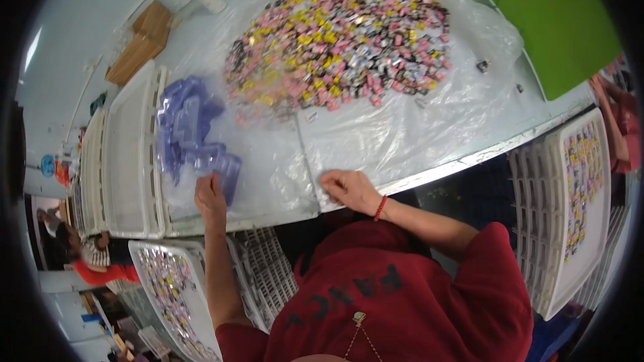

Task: Sorting small colorful toy blocks and placing them into clear plastic bags on a workbench.

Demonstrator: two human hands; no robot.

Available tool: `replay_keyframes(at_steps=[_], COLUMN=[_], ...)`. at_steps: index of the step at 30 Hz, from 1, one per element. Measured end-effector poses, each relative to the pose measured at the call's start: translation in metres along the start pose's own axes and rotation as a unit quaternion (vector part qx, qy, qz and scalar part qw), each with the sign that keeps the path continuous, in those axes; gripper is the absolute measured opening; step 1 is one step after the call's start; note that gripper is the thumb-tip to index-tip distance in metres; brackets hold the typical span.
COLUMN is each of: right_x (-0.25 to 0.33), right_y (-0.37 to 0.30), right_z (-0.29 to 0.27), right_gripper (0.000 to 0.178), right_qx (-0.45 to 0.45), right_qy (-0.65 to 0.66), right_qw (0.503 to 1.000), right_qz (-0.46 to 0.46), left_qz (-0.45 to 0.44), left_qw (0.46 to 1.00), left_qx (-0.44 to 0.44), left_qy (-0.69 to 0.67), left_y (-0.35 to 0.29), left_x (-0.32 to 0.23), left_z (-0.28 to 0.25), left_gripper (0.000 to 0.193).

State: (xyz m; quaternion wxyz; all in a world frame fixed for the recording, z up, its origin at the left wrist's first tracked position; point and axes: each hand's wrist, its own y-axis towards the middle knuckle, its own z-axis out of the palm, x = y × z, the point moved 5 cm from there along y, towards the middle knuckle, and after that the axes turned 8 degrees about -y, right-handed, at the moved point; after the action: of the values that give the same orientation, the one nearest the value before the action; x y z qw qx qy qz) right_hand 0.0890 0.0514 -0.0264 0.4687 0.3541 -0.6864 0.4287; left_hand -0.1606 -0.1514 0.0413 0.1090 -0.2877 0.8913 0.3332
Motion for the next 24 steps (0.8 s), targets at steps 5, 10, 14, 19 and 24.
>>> replay_keyframes(at_steps=[5, 10, 14, 19, 24], right_x=[-0.007, -0.011, -0.011, -0.018, -0.016], right_y=[0.001, 0.001, -0.001, -0.025, -0.031], right_z=[-0.002, -0.013, -0.047, -0.122, -0.155], right_gripper=[0.019, 0.017, 0.017, 0.018, 0.017], right_qx=[-0.029, -0.036, -0.093, -0.233, -0.318], right_qy=[0.012, 0.06, 0.105, 0.007, -0.2], right_qw=[0.999, 0.997, 0.99, 0.972, 0.926], right_qz=[0.005, 0.02, 0.025, 0.005, -0.021], left_qz=[0.027, 0.123, 0.261, 0.246, 0.202], left_qw=[0.993, 0.988, 0.948, 0.922, 0.925], left_qx=[-0.117, -0.074, 0.09, 0.19, 0.168], left_qy=[-0.001, -0.048, -0.157, -0.231, -0.274], left_y=[0.017, 0.035, -0.014, -0.028, -0.013], left_x=[-0.002, -0.09, -0.167, -0.222, -0.216], left_z=[-0.023, -0.016, 0.076, 0.139, 0.141], left_gripper=[0.003, 0.014, 0.027, 0.025, 0.022])
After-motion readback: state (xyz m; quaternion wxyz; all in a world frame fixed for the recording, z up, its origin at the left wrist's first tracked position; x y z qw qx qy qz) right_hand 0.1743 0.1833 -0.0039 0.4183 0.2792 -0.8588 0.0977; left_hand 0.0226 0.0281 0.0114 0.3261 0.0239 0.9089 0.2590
